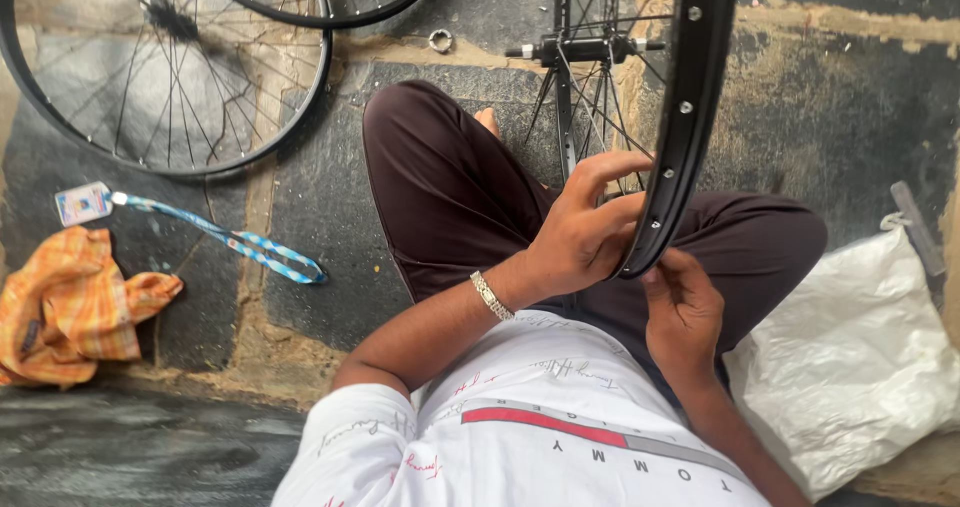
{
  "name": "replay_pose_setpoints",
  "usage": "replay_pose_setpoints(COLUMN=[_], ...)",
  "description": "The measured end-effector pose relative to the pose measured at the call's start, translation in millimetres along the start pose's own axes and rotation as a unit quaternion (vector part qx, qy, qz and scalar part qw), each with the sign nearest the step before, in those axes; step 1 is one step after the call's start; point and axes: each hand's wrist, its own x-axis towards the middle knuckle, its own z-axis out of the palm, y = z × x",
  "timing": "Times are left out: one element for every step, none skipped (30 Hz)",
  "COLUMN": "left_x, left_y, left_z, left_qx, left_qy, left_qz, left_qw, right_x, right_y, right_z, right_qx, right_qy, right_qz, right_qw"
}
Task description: The person sits on the ground and works on a bicycle wheel, using their hands to adjust the spokes and tighten the nipples. They rotate the wheel to access different sections and continue the adjustment process.
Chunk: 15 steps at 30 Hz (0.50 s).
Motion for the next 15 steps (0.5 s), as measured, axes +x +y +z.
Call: replay_pose_setpoints(left_x=[3.3,7.3,12.6,18.1,23.6,29.5,35.9,42.7,48.9,54.0,59.9,64.5,67.1,67.6,65.5], left_y=[0.7,1.9,3.2,5.4,8.4,11.8,14.5,15.9,17.8,18.8,19.1,18.9,19.2,20.6,22.3], left_z=[-1.4,-2.1,-2.7,-2.2,-0.6,2.6,5.6,8.1,12.2,14.4,17.1,18.0,17.4,16.5,13.8], left_qx=[0.015,0.028,0.042,0.056,0.062,0.068,0.073,0.047,0.016,-0.002,-0.022,-0.029,-0.034,0.004,0.045], left_qy=[-0.002,-0.006,-0.012,-0.017,-0.010,-0.002,0.005,0.026,0.045,0.076,0.104,0.144,0.184,0.172,0.161], left_qz=[0.002,0.000,-0.001,-0.002,-0.004,-0.005,-0.006,-0.034,-0.062,-0.078,-0.089,-0.088,-0.087,-0.090,-0.093], left_qw=[1.000,1.000,0.999,0.998,0.998,0.998,0.997,0.998,0.997,0.994,0.990,0.985,0.978,0.981,0.982], right_x=[-0.9,1.4,6.9,13.6,20.1,28.4,36.6,43.7,47.2,50.7,53.1,54.3,55.6,57.1,59.0], right_y=[5.5,8.3,8.8,7.2,3.2,-3.8,-12.0,-20.8,-30.8,-39.5,-46.0,-50.3,-52.8,-54.8,-54.8], right_z=[-4.1,-10.0,-15.7,-20.0,-24.4,-31.5,-37.4,-42.0,-47.7,-51.7,-52.6,-51.2,-48.7,-47.5,-44.8], right_qx=[0.042,0.049,0.057,0.064,0.058,0.053,0.047,0.019,-0.011,-0.042,-0.033,-0.024,-0.014,-0.004,0.010], right_qy=[-0.014,-0.039,-0.063,-0.086,-0.093,-0.099,-0.105,-0.117,-0.126,-0.134,-0.125,-0.115,-0.106,-0.098,-0.092], right_qz=[0.026,0.025,0.023,0.021,0.026,0.031,0.035,-0.002,-0.036,-0.070,-0.065,-0.061,-0.058,-0.043,-0.029], right_qw=[0.999,0.998,0.996,0.994,0.994,0.993,0.993,0.993,0.991,0.988,0.990,0.991,0.993,0.994,0.995])
